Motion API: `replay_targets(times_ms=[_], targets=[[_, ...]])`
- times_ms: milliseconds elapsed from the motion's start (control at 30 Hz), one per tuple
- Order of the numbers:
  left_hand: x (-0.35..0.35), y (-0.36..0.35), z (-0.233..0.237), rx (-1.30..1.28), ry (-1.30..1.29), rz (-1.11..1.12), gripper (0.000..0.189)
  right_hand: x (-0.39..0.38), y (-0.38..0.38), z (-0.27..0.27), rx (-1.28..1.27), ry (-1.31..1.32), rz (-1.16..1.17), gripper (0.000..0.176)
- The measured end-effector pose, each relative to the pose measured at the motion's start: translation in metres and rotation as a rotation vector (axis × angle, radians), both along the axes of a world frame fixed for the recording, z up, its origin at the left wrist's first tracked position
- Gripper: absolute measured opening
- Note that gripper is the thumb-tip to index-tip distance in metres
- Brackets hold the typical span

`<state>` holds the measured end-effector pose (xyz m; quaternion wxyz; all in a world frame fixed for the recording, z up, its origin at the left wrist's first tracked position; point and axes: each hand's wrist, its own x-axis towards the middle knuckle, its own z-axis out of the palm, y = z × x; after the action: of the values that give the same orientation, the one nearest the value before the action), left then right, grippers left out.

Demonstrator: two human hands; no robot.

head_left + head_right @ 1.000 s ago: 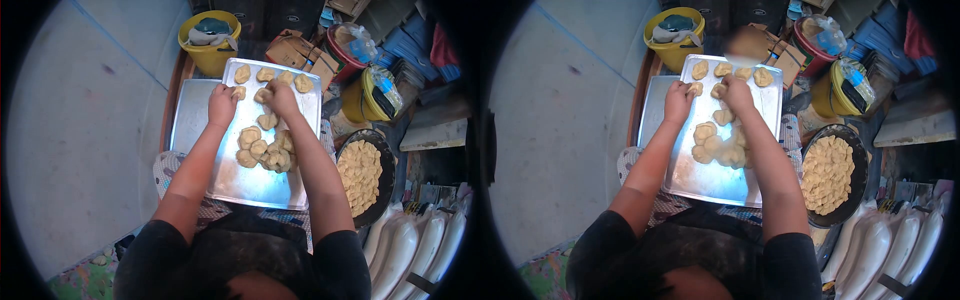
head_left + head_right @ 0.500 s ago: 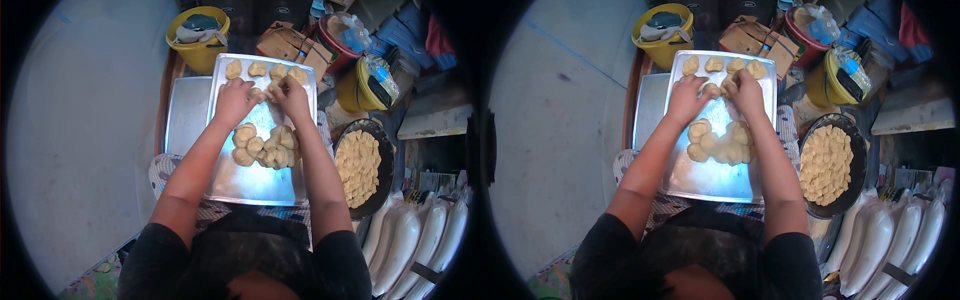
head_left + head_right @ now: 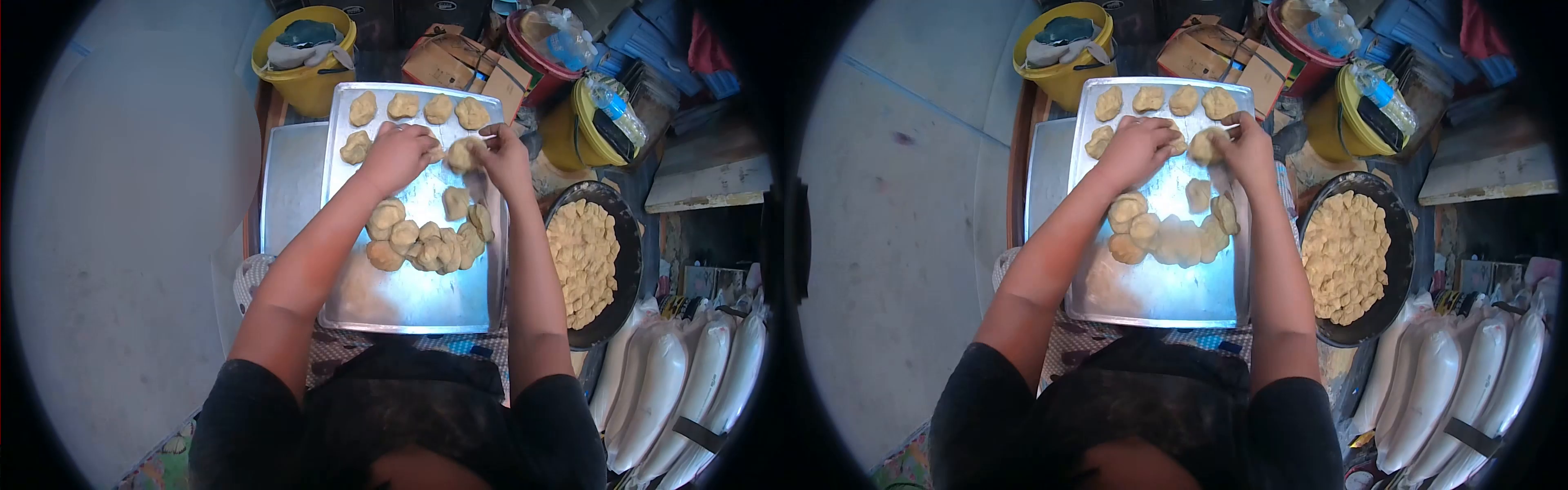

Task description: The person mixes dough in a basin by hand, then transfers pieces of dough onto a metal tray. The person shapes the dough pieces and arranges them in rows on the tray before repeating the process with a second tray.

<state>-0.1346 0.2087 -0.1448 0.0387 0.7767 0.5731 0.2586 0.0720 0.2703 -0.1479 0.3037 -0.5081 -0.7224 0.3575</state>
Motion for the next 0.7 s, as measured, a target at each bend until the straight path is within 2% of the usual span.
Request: replay_targets(times_ms=[33,100,167,200,233,300,333,367,433,500,567,633,700], targets=[[0.001,0.005,0.002,-0.152,0.061,-0.090,0.028,-0.003,0.008,-0.007,0.033,-0.039,-0.055,0.031],[0.001,0.013,-0.001,-0.147,0.074,-0.138,0.025,-0.006,0.014,-0.012,0.079,-0.069,-0.116,0.036],[0.002,0.015,-0.006,-0.113,0.081,-0.160,0.025,-0.008,0.007,-0.017,0.540,-0.301,-0.057,0.045],[0.001,0.014,-0.007,-0.118,0.080,-0.158,0.025,-0.011,-0.001,-0.013,0.336,-0.252,-0.006,0.049],[0.001,0.013,-0.008,-0.147,0.069,-0.142,0.025,-0.009,-0.002,-0.016,0.329,-0.252,-0.005,0.049],[0.002,0.011,-0.011,-0.173,0.062,-0.130,0.026,-0.004,0.003,-0.025,0.191,-0.025,-0.035,0.047],[0.003,0.008,-0.015,-0.057,0.053,-0.108,0.025,-0.001,0.010,-0.032,0.021,0.122,-0.105,0.036],[0.005,0.005,-0.014,0.057,0.043,-0.084,0.025,0.002,0.011,-0.030,0.021,0.123,-0.104,0.036],[0.013,0.003,-0.013,0.084,-0.001,-0.079,0.024,0.006,0.013,-0.027,-0.250,0.504,-0.180,0.024],[0.024,0.004,-0.005,0.112,-0.046,-0.077,0.023,0.008,0.007,-0.020,-0.221,0.462,-0.199,0.018],[0.033,0.009,0.004,-0.094,0.130,-0.159,0.025,0.011,0.002,-0.013,-0.180,0.569,-0.357,0.019],[0.042,0.022,-0.005,-0.087,0.201,-0.166,0.029,0.017,0.001,-0.020,-0.082,0.499,-0.377,0.021],[0.048,0.032,-0.005,-0.047,0.366,-0.138,0.033,0.014,-0.010,-0.012,0.254,0.015,-0.323,0.027]])
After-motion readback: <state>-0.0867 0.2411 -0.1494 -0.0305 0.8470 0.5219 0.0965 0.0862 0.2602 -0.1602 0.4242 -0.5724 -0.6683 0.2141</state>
